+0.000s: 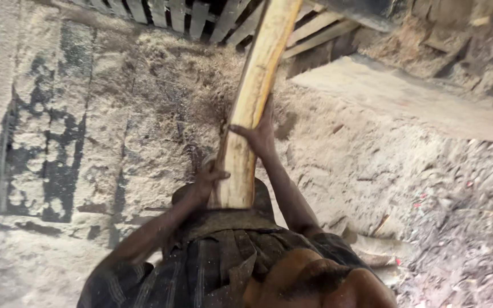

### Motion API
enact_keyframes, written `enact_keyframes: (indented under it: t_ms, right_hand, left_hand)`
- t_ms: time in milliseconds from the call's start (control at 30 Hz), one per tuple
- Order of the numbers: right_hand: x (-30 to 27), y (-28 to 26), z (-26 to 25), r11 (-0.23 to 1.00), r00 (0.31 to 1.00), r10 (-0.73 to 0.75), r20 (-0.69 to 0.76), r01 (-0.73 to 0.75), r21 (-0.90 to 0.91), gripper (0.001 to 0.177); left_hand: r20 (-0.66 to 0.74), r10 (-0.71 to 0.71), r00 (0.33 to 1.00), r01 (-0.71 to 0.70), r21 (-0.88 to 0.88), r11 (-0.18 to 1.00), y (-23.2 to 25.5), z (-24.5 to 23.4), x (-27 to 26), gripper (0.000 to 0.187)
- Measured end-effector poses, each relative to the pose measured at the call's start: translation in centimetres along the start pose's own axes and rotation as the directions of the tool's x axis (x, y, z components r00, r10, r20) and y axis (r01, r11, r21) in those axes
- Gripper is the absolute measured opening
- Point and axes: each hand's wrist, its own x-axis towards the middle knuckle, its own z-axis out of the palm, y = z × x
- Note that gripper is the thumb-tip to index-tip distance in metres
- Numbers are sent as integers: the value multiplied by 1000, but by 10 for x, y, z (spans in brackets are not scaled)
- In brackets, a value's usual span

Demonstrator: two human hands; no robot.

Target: The person feeds several long pieces of wood into a machine, handling them one at a time and placing them on a rack after processing.

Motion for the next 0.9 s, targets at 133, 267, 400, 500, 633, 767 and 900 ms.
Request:
enact_keyframes:
  t_ms: [133, 267, 400, 500, 633, 767, 900]
  right_hand:
    - [-29, -15, 28, 996, 994, 75, 77, -78, 44, 158]
    - [-13, -11, 37, 994, 992, -52, 117, 41, 99, 155]
    - [16, -4, 42, 999, 993, -18, 113, 24, -48, 157]
    - [38, -8, 42, 996, 991, -82, 104, 84, -13, 155]
    - [56, -32, 37, 999, 992, -16, 126, 9, 51, 157]
    - [73, -54, 33, 967, 965, 176, 192, -207, 150, 161]
    - [104, -50, 28, 970, 978, 110, 180, -144, 194, 159]
  left_hand:
    - [-8, 31, 999, -32, -123, 992, -21, -18, -38, 74]
    - [-49, 89, 995, -83, 103, 991, 2, -28, -31, 72]
    - [40, 94, 995, -95, 14, 995, 28, -24, -14, 75]
    - [24, 59, 998, -58, -27, 998, 39, -26, 6, 78]
    - [33, 30, 999, -29, -40, 999, 42, -34, 24, 81]
    - [119, 30, 992, -19, -94, 995, 55, -41, 44, 86]
    - [127, 79, 989, -78, -11, 997, 80, -32, 64, 89]
